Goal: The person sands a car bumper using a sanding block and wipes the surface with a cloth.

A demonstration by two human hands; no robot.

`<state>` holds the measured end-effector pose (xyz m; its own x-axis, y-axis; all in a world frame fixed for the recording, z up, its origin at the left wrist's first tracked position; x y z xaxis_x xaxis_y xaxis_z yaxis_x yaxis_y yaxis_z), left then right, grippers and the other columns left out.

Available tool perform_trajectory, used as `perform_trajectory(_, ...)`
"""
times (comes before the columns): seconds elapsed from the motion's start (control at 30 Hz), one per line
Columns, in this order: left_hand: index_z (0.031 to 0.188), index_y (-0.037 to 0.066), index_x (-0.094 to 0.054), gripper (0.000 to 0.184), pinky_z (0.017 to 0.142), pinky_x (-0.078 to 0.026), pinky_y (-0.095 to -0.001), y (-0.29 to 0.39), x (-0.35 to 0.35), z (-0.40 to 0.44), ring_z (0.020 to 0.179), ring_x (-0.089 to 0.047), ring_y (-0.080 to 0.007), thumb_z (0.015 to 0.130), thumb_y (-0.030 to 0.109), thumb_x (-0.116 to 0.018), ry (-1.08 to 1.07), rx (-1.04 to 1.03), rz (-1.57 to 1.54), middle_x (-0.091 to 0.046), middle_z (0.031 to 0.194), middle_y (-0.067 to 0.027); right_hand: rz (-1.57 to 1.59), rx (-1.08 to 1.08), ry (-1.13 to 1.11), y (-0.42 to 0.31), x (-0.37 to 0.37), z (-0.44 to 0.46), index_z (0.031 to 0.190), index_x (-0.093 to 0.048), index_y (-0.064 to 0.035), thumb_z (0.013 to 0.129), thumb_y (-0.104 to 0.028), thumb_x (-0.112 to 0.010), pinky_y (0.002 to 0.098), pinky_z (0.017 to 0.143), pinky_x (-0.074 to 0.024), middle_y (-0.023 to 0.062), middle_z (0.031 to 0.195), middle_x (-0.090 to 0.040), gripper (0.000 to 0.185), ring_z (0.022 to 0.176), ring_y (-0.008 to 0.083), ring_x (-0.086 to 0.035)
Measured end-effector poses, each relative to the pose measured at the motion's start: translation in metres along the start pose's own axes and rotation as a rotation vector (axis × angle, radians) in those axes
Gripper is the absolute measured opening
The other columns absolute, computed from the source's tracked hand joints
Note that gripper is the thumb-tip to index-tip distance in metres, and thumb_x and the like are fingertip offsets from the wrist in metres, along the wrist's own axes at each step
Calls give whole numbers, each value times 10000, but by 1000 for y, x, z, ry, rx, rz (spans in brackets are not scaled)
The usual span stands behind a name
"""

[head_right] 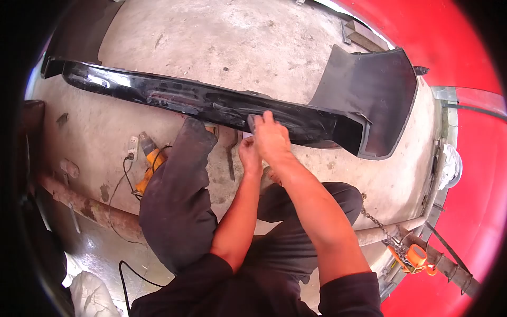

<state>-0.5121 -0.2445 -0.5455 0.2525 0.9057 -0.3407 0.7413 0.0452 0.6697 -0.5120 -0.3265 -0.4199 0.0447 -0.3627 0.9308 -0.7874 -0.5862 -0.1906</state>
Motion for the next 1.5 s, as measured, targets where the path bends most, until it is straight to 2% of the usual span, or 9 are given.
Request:
perform_trajectory(0.23, 1011, -34, -612, 290, 683, -477, -272, -8, 0, 0, 773, -593, -134, 824, 121, -772, 60, -2, 180, -644, 880, -73, -100, -97, 4, 65, 21, -43, 1193, -620, -120, 790, -126, -689, 470, 827, -511, 136, 1091, -561, 409, 943, 351, -650)
perform_trajectory(0.43, 1039, -42, -610, 327, 694, -481, -272, -15, -1, 4, 780, -588, -136, 817, 127, -780, 57, -64, 100, -641, 886, -72, -406, 92, 49, 57, 34, -32, 1112, -649, -126, 783, -124, -689, 409, 832, -422, 92, 987, -642, 331, 943, 282, -624)
perform_trajectory(0.5, 1085, -45, -590, 353, 706, -479, -269, -6, -2, -7, 799, -589, -136, 823, 109, -768, 90, -63, 133, -641, 910, -77, -475, 25, -17, 57, 42, -26, 1014, -650, -103, 830, -91, -563, 426, 805, -417, 98, 940, -684, 203, 948, 275, -637)
perform_trajectory(0.63, 1152, -45, -545, 377, 737, -488, -271, -12, -5, -7, 838, -604, -143, 847, 77, -729, 67, -26, 18, -645, 959, -92, -594, -21, -128, 67, 48, -16, 988, -632, -85, 797, -86, -607, 413, 828, -437, 109, 963, -689, 193, 970, 290, -636)
perform_trajectory(0.77, 1154, -46, -538, 363, 760, -492, -273, -6, -8, -13, 874, -610, -148, 858, 67, -715, 4, 54, -71, -645, 997, -104, -323, 9, -82, 93, 35, -23, 1094, -585, -69, 788, -34, -589, 435, 917, -453, 157, 1047, -657, 308, 1007, 346, -622)
perform_trajectory(0.93, 1172, -57, -513, 369, 790, -488, -270, -13, -6, -10, 908, -605, -154, 868, 44, -696, -33, 48, -116, -637, 1031, -113, 220, 29, -390, 71, 18, 0, 1251, -525, -66, 800, -93, -684, 421, 988, -432, 174, 1200, -593, 479, 1178, 373, -539)
perform_trajectory(1.13, 1187, -63, -494, 383, 813, -475, -263, -13, -10, -10, 937, -591, -149, 856, 7, -673, -34, 100, -181, -619, 1064, -114, 221, 273, -196, 17, 12, 41, 1246, -530, -51, 790, -79, -678, 413, 1009, -423, 177, 1237, -586, 480, 1203, 358, -530)
perform_trajectory(1.4, 1148, -53, -525, 350, 835, -475, -270, -18, -5, -9, 963, -579, -152, 860, 35, -702, 22, 81, -59, -607, 1065, -118, 14, 203, -150, -7, 5, 49, 1272, -507, -42, 821, -281, -735, 450, 973, -394, 149, 1230, -577, 559, 1181, 327, -524)
perform_trajectory(1.5, 1161, -59, -527, 373, 833, -471, -269, -17, -5, -10, 961, -579, -151, 856, 50, -712, 15, 15, -32, -607, 1062, -118, 18, 207, -144, -7, 2, 51, 1270, -507, -42, 828, -276, -728, 449, 972, -396, 153, 1239, -577, 546, 1187, 329, -523)
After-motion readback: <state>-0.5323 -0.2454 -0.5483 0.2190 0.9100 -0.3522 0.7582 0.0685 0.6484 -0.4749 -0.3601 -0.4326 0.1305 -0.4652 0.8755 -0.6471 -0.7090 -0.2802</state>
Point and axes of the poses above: each hand's wrist, its own z-axis towards the middle knuckle, its own x-axis out of the back of the hand, y = z × x, the point moved 3 cm from there along z, towards the middle knuckle
